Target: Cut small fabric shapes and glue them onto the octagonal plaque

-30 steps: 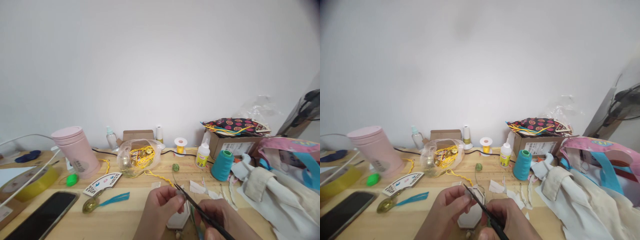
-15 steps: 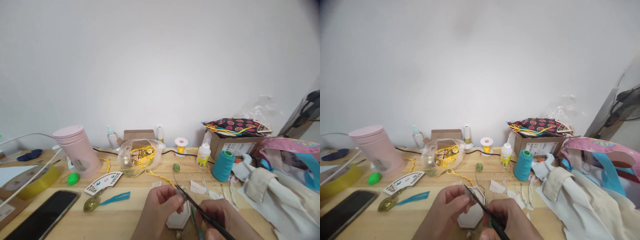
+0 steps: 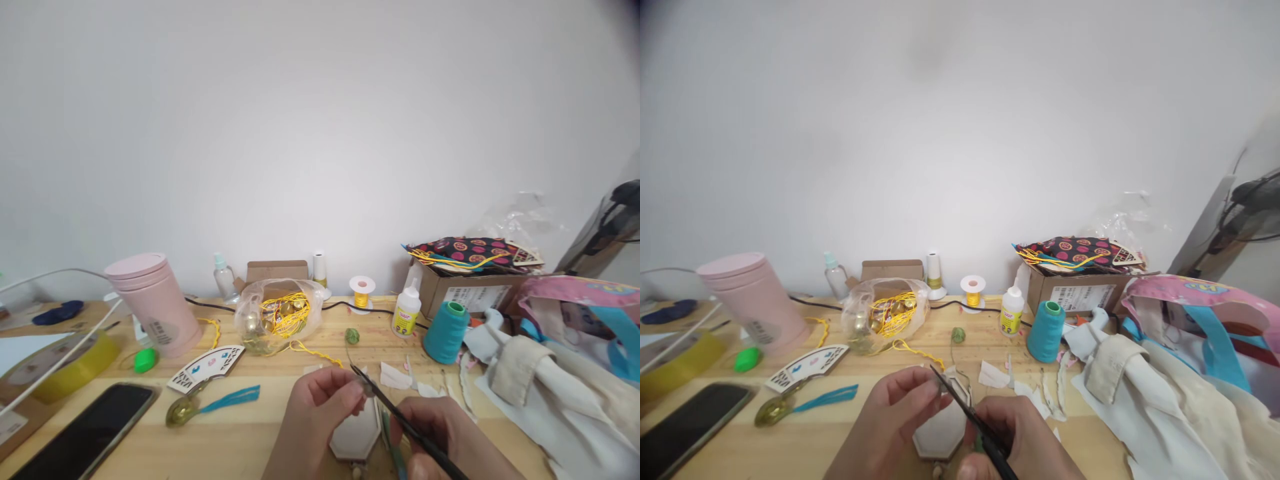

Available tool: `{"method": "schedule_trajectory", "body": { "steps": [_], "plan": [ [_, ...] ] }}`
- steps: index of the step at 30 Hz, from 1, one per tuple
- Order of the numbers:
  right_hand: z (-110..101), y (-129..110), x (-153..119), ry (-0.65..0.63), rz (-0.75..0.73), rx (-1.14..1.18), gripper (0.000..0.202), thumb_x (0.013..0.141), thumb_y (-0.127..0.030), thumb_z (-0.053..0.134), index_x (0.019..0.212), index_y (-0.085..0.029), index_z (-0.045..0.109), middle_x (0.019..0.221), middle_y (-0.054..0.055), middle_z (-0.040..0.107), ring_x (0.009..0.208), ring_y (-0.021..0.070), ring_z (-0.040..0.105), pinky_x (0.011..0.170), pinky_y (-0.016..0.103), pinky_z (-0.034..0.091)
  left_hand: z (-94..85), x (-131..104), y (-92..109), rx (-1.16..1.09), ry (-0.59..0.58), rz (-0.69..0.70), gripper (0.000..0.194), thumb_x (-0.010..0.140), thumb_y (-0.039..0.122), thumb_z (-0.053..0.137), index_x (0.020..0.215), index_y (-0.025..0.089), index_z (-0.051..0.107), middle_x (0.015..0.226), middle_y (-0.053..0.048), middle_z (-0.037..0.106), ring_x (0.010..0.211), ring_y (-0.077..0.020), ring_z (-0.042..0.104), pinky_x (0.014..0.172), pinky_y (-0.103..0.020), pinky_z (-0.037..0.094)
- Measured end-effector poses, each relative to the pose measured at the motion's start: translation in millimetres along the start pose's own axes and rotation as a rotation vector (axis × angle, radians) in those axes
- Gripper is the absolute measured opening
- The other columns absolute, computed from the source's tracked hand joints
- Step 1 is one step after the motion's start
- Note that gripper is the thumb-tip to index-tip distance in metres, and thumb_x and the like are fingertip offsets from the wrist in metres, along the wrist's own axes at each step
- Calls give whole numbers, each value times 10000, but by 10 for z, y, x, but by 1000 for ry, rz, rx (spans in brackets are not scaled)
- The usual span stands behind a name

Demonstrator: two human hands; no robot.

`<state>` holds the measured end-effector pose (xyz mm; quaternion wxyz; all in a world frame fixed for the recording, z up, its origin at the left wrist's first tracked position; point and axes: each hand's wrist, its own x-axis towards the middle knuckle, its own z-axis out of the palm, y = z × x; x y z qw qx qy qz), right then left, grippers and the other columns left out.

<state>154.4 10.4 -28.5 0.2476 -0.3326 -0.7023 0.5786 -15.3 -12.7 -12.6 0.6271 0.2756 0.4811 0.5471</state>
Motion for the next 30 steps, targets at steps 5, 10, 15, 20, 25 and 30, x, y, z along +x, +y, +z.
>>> {"method": "schedule_trajectory", "body": {
  "steps": [5,10,15,20,25,30],
  "plan": [
    [41,64,1,-8,-100,139,489,605,-621,572,676,-140,512,568,-54,342,517,84,252,423,180,197,32,-24,-35,24,-60,59,116,591,240,690,577,147,622,578,-38,655,605,-178,589,622,-290,413],
    [80,103,4,7,-89,158,470,604,-608,587,669,-151,498,572,-59,338,522,81,260,430,165,218,77,-35,-23,15,-52,87,122,560,232,707,579,141,628,588,-40,654,611,-178,576,621,-293,410],
    [87,19,17,19,-76,136,502,581,-645,568,637,-153,489,545,-58,324,500,80,245,412,182,190,28,20,-64,49,3,120,181,548,309,717,578,145,644,587,-43,656,617,-186,577,648,-306,415],
    [98,-46,21,5,-82,150,498,573,-641,575,608,-159,455,549,-56,319,509,84,246,422,182,202,16,28,-92,44,-41,127,151,585,296,700,576,157,641,580,-36,652,601,-169,563,607,-279,415],
    [123,55,46,32,-104,105,551,571,-711,493,639,-165,467,564,-44,325,523,99,275,443,181,269,34,30,-108,-18,-13,106,166,536,301,733,542,150,662,586,-25,651,632,-166,570,730,-315,424],
    [151,86,55,52,-67,49,630,536,-785,415,637,-165,458,567,-29,340,523,103,279,435,185,266,53,27,-122,-87,2,83,161,508,285,751,514,152,660,548,-15,643,601,-154,572,727,-304,435]
  ]
}}
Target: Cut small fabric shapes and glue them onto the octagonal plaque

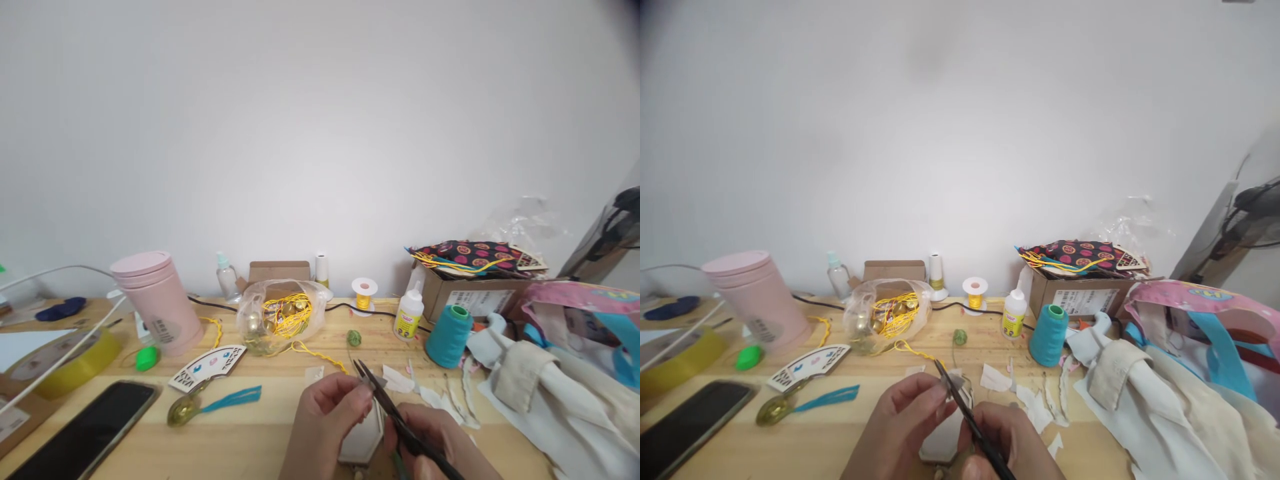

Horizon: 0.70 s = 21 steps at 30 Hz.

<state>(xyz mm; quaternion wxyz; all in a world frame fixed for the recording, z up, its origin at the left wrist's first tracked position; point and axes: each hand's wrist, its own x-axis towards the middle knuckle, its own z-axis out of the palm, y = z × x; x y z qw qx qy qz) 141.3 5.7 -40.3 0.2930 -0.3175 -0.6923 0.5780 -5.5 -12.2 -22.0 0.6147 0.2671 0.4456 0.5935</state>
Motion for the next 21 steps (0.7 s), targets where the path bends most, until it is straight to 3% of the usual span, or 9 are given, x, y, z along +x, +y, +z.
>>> {"method": "schedule_trajectory", "body": {
  "steps": [8,21],
  "plan": [
    [-14,-77,-5,-31,-10,-35,577,607,-748,386,609,-172,412,506,-51,283,460,82,233,372,184,198,41,-22,17,-35,8,-19,160,500,272,752,490,146,654,553,-22,657,583,-157,580,671,-286,443],
    [-17,-109,-13,-18,39,-31,580,576,-748,435,597,-169,405,499,-59,285,460,75,224,381,187,181,-36,19,-4,55,13,19,181,534,314,738,556,155,655,564,-19,660,587,-154,573,597,-258,415]
  ]
}}
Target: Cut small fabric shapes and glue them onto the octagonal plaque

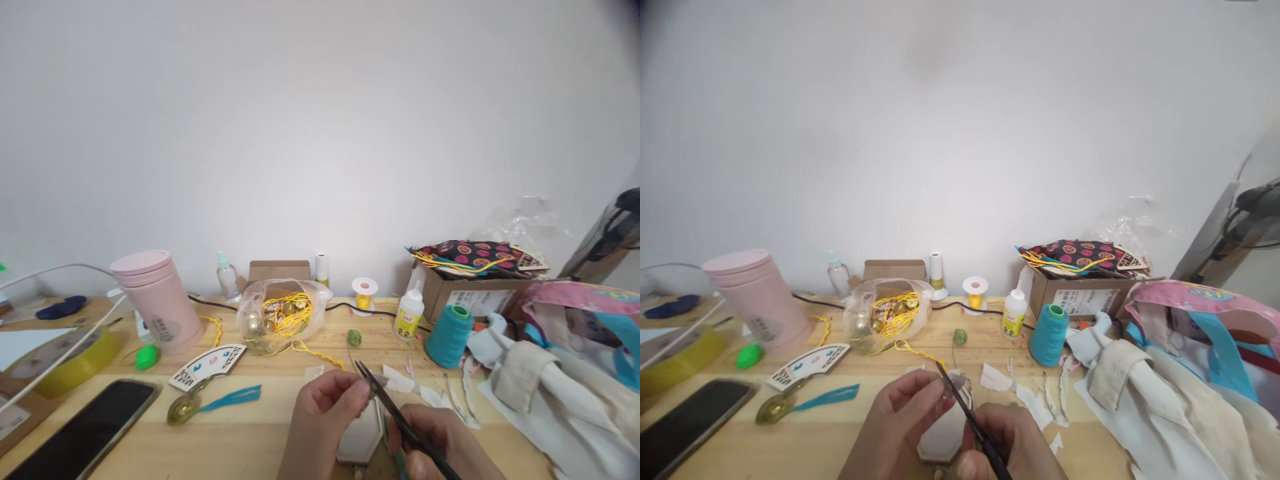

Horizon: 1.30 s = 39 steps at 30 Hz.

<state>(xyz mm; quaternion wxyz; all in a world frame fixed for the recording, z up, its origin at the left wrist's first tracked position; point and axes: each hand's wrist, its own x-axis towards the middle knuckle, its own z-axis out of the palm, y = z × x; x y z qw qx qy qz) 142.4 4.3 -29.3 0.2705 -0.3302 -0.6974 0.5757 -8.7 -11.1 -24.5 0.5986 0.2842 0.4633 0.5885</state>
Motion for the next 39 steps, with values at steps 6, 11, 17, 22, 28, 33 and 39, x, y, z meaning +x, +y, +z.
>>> {"method": "schedule_trajectory", "body": {
  "steps": [6,11,17,22,28,33,39],
  "plan": [
    [20,21,12,1,17,48,570,526,-729,509,626,-174,428,547,-51,317,496,88,245,411,187,209,-50,36,-43,2,-21,15,164,579,293,714,594,147,641,568,-25,648,550,-140,548,521,-239,388],
    [20,57,26,5,-40,97,607,489,-759,495,648,-175,452,602,-35,355,554,118,285,483,201,291,-40,20,-38,-7,-44,5,146,605,280,693,597,147,633,557,-25,650,519,-139,544,493,-239,375],
    [9,64,37,-16,-85,109,531,533,-695,536,656,-184,459,594,-45,324,544,117,280,508,210,328,-16,22,-29,9,-59,-8,147,612,269,685,574,143,619,521,-24,642,458,-119,520,453,-227,355],
    [-1,-83,9,-34,-83,94,524,587,-688,503,629,-169,449,554,-52,310,512,96,245,444,188,253,-15,19,-43,19,-47,-24,155,594,276,695,559,149,613,522,-18,645,454,-126,530,458,-237,373],
    [-16,-54,-6,-57,-53,108,559,592,-708,486,638,-151,461,535,-51,307,492,81,231,405,182,202,-20,21,-34,66,-103,-82,198,599,331,678,585,149,600,481,-17,626,398,-135,525,411,-243,359],
    [-62,12,-29,-73,-37,70,546,599,-694,500,619,-151,446,539,-50,310,497,78,238,401,186,172,-39,45,-27,128,-93,-107,227,581,351,686,579,143,594,456,-19,618,386,-140,524,399,-246,355],
    [-100,-58,-38,-105,9,39,539,607,-681,512,614,-146,445,536,-50,310,502,78,241,408,195,166,-64,49,1,125,-79,-129,267,526,379,717,580,143,605,499,-26,635,387,-138,527,406,-253,364]
  ]
}}
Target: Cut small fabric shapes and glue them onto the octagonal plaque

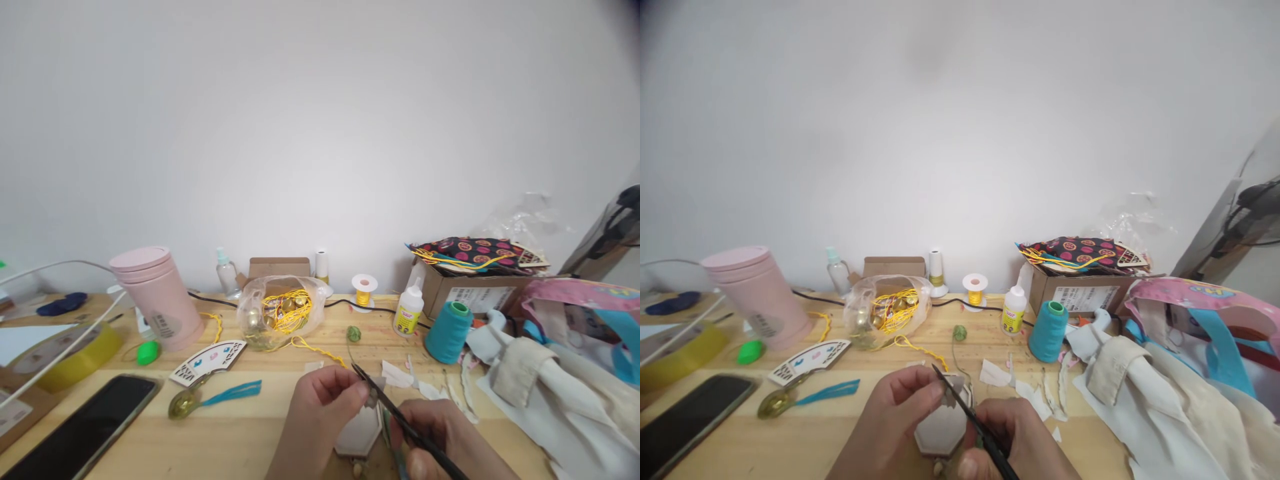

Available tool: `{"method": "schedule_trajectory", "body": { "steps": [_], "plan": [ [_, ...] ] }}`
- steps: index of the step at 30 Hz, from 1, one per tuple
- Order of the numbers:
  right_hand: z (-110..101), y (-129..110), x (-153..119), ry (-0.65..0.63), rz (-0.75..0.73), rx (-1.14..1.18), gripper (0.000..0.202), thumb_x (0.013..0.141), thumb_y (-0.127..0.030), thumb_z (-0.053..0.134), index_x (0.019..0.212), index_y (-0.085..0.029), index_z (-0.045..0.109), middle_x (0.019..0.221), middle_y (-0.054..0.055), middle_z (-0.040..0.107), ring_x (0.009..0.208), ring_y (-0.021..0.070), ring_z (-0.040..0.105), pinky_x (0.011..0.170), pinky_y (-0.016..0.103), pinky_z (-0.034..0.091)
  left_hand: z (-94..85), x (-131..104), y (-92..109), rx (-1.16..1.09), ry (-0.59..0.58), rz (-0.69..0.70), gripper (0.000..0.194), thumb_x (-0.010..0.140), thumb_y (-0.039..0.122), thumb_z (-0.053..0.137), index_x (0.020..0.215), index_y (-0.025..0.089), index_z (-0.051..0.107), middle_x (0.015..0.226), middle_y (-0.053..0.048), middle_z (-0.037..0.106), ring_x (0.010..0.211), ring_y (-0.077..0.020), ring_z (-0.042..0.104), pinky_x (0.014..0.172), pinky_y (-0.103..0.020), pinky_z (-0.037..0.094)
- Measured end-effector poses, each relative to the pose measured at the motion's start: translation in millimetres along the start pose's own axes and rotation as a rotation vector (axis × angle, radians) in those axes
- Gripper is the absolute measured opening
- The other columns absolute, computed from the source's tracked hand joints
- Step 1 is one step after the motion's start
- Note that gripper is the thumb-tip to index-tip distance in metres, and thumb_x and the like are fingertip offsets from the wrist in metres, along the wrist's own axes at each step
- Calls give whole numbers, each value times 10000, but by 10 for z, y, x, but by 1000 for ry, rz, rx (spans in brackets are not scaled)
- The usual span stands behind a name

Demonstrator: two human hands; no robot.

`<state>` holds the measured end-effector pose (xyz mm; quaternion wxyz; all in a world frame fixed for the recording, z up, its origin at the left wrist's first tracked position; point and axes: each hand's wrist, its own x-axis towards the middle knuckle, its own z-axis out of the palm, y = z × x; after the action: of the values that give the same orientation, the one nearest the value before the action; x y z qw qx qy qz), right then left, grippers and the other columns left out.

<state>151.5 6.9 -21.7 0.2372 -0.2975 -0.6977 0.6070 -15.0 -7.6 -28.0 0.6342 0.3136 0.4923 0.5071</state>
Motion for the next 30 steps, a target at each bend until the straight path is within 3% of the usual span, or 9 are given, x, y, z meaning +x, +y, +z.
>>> {"method": "schedule_trajectory", "body": {
  "steps": [6,14,18,26,30],
  "plan": [
    [9,164,21,59,-89,24,505,632,-654,517,633,-152,459,555,-45,326,510,84,253,408,190,187,69,-77,56,16,45,63,246,564,369,699,638,144,631,571,-29,647,505,-140,549,485,-245,396],
    [28,16,35,34,-38,96,480,621,-612,566,643,-142,472,552,-47,330,504,82,245,408,189,182,48,-35,-17,13,-17,73,228,600,370,675,633,156,604,553,-22,633,446,-132,535,439,-236,375],
    [13,54,25,6,-55,91,512,607,-650,539,686,-148,476,589,-39,350,534,96,260,436,202,192,30,-60,22,30,-1,153,177,626,319,663,609,157,595,528,-3,612,456,-110,508,456,-220,374],
    [-24,84,39,-14,-24,-2,643,495,-775,473,678,-159,456,597,-49,330,551,103,251,459,216,180,45,-88,104,43,13,174,142,614,251,662,551,146,590,502,9,594,467,-105,488,472,-219,373],
    [-24,104,42,-31,-5,-34,629,504,-764,486,674,-160,441,604,-47,319,557,104,256,453,210,188,38,-69,85,71,7,173,132,615,247,657,554,146,598,508,4,607,466,-107,500,478,-222,372]
  ]
}}
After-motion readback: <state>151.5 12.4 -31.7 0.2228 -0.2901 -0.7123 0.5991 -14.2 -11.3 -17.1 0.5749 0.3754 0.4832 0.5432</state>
